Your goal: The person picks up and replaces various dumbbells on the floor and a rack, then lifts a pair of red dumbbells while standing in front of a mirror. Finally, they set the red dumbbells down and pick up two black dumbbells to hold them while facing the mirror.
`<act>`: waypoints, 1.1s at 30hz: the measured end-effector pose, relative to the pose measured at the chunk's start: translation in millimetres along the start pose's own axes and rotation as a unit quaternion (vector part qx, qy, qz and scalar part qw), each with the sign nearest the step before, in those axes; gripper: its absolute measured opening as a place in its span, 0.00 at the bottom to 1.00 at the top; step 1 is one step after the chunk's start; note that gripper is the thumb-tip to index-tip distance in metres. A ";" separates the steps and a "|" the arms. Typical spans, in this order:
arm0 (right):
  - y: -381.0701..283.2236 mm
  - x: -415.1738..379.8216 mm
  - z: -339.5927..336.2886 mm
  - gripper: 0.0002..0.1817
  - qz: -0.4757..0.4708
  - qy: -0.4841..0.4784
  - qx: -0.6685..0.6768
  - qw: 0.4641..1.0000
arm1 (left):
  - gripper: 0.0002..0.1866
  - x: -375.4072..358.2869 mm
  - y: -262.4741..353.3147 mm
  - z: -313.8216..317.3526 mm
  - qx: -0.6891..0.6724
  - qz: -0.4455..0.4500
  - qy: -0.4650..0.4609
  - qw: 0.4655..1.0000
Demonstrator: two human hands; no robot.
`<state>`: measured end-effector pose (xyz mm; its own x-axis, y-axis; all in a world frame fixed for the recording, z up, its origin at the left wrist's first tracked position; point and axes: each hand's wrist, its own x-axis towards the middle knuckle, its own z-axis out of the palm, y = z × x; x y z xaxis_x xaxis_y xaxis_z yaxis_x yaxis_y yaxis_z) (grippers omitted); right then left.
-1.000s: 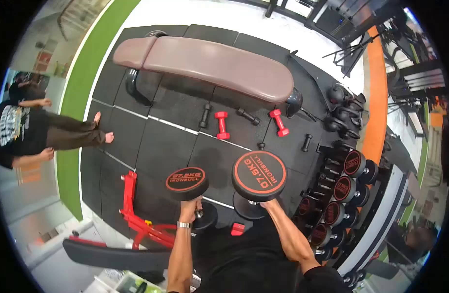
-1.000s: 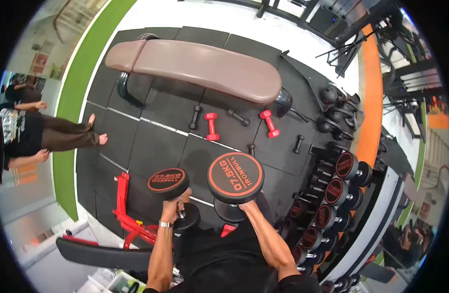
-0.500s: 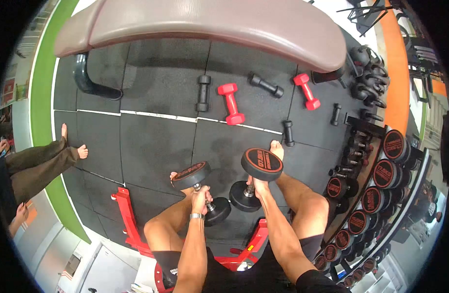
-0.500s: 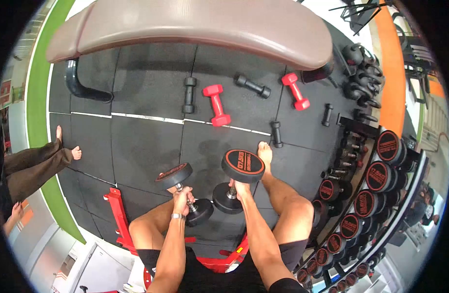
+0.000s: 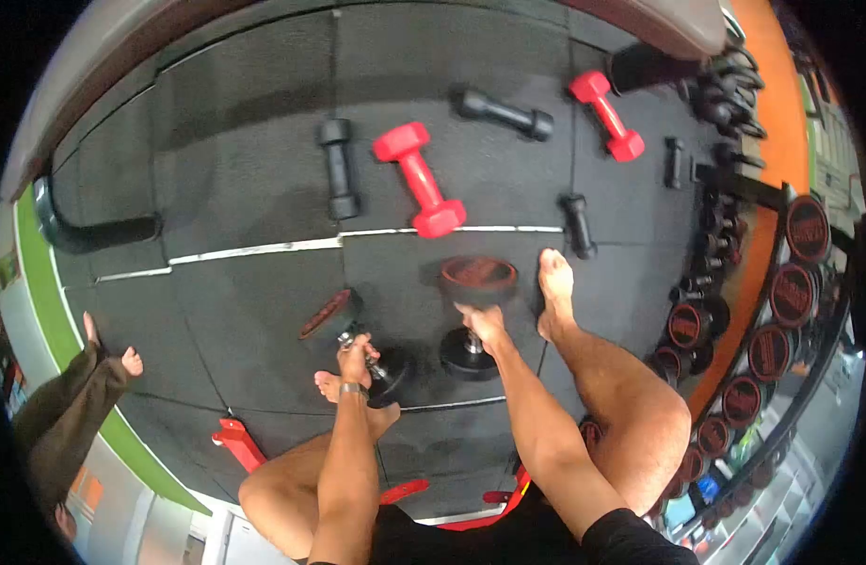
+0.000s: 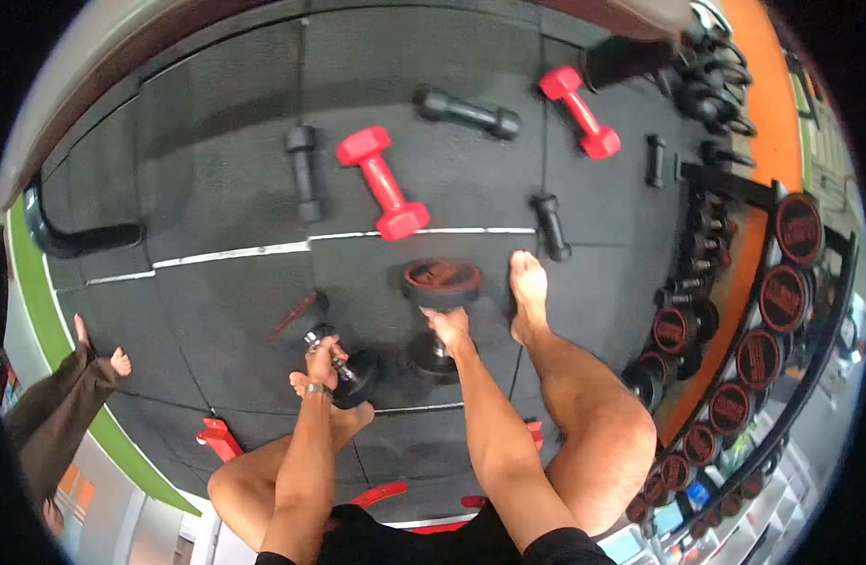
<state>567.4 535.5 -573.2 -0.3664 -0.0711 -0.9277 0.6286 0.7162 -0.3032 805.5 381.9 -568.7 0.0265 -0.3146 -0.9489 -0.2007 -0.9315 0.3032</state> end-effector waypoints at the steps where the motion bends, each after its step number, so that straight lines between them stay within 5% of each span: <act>1: -1.2 -3.7 -5.0 0.14 0.027 -0.002 -0.031 0.999 | 0.11 6.8 -2.3 -4.5 0.040 0.011 -0.030 0.999; 7: 3.8 -25.5 2.7 0.29 -0.078 0.080 -0.215 0.970 | 0.09 11.7 -4.1 -9.8 0.077 -0.062 -0.023 0.995; 9: 55.2 -9.4 10.3 0.38 -0.199 0.068 -0.248 0.946 | 0.14 7.0 -1.9 -12.9 0.089 -0.066 -0.007 0.994; 13: 13.5 -99.5 3.3 0.41 -0.149 0.045 -0.270 0.950 | 0.17 -5.9 3.2 -39.2 0.190 -0.087 -0.004 0.978; 16: 12.4 -149.8 6.0 0.35 -0.186 0.031 -0.235 0.954 | 0.11 -60.7 21.0 -27.0 0.249 -0.043 0.044 0.966; 19: -30.2 -223.2 -6.6 0.29 -0.164 -0.006 -0.158 0.974 | 0.08 -119.6 43.9 -35.7 0.259 0.030 -0.097 0.961; 21: -68.4 -277.3 -35.5 0.25 -0.156 -0.042 -0.086 0.983 | 0.15 -188.8 75.5 -19.4 0.310 0.037 -0.091 0.946; 24: -96.5 -356.8 -75.9 0.18 -0.230 0.028 -0.003 0.973 | 0.19 -282.6 129.0 -3.2 0.363 0.074 -0.200 0.907; 27: -77.2 -421.5 -121.5 0.15 -0.281 0.052 0.139 0.948 | 0.17 -371.8 179.7 2.5 0.411 0.105 -0.262 0.867; 33: 23.4 -543.4 -206.4 0.15 -0.241 0.150 0.041 0.958 | 0.11 -481.0 244.3 -29.7 0.489 0.173 -0.242 0.820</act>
<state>639.6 734.2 -31.3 -0.8011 -0.1679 -0.5744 0.3833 0.5931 -0.7080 772.8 300.2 -35.6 -0.5416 -0.1987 -0.8168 -0.8104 -0.1350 0.5702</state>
